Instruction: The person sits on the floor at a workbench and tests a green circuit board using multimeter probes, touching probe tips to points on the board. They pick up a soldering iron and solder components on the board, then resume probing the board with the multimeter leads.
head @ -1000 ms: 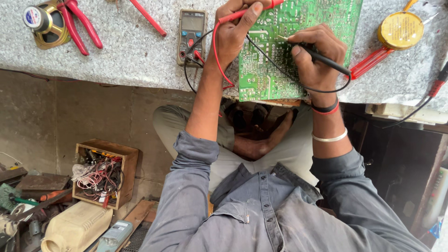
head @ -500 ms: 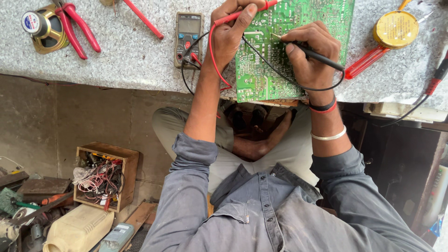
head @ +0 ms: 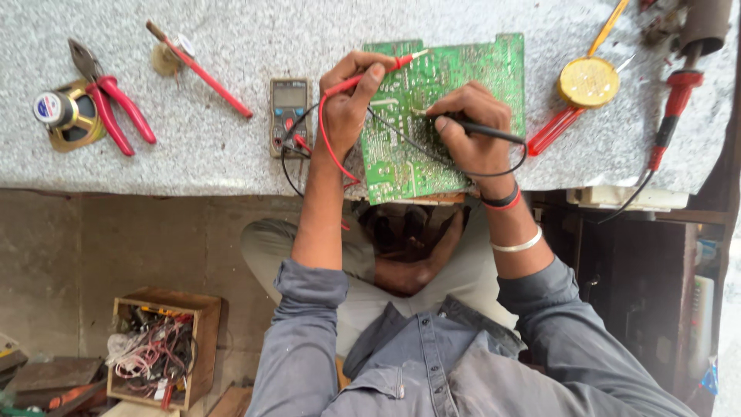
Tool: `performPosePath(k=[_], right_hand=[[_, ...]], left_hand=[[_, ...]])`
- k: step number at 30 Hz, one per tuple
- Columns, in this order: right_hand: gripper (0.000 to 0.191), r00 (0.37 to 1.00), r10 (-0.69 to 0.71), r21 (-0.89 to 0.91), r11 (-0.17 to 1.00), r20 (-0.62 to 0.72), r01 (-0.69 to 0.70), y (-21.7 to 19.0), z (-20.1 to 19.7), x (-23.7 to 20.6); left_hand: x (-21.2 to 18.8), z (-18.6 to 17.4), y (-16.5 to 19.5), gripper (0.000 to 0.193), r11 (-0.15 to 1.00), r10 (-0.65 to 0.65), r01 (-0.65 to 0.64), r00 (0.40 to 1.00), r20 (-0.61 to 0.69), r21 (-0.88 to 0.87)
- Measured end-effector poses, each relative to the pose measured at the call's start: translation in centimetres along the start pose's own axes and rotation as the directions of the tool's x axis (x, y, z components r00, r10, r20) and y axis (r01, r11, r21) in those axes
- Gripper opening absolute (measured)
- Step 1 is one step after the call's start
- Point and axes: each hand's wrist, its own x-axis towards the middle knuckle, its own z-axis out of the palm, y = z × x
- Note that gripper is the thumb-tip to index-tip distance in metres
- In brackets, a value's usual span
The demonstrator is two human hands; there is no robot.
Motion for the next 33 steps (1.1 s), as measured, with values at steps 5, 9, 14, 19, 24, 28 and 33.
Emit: performPosePath(k=[5, 9, 14, 19, 24, 28, 33], right_hand=[[0.01, 1.0, 0.024, -0.01, 1.0, 0.002, -0.024, -0.4, -0.1, 0.3], [0.013, 1.0, 0.02, 0.018, 1.0, -0.003, -0.02, -0.6, -0.2, 0.4], [0.012, 1.0, 0.016, 0.035, 0.999, -0.022, -0.015, -0.9, -0.4, 0.5], [0.013, 0.999, 0.034, 0.026, 0.999, -0.03, -0.033, -0.9, -0.5, 0.5], [0.014, 0.999, 0.037, 0.029, 0.999, -0.029, -0.036, -0.8, -0.7, 0.4], [0.014, 1.0, -0.008, 0.042, 0.999, -0.024, 0.009, -0.9, -0.8, 0.5], [0.015, 1.0, 0.012, 0.045, 0.999, -0.018, -0.011, -1.0, -0.9, 0.4]], left_hand=[[0.0, 0.1, 0.5, 0.019, 1.0, 0.002, -0.002, 1.0, -0.013, 0.02], [0.0, 0.3, 0.9, 0.019, 0.999, -0.019, 0.019, 1.0, -0.024, 0.033], [0.0, 0.5, 1.3, 0.02, 0.998, -0.043, 0.045, 0.999, -0.033, 0.054], [0.1, 0.5, 1.1, 0.02, 0.999, -0.042, 0.043, 0.999, -0.027, 0.025], [0.0, 0.4, 0.6, 0.019, 0.998, -0.059, 0.06, 0.998, -0.032, 0.022], [0.1, 0.4, 0.2, 0.019, 0.999, -0.041, 0.04, 0.999, -0.032, -0.011], [0.0, 0.3, -0.2, 0.02, 0.998, -0.06, 0.06, 0.997, -0.04, -0.001]])
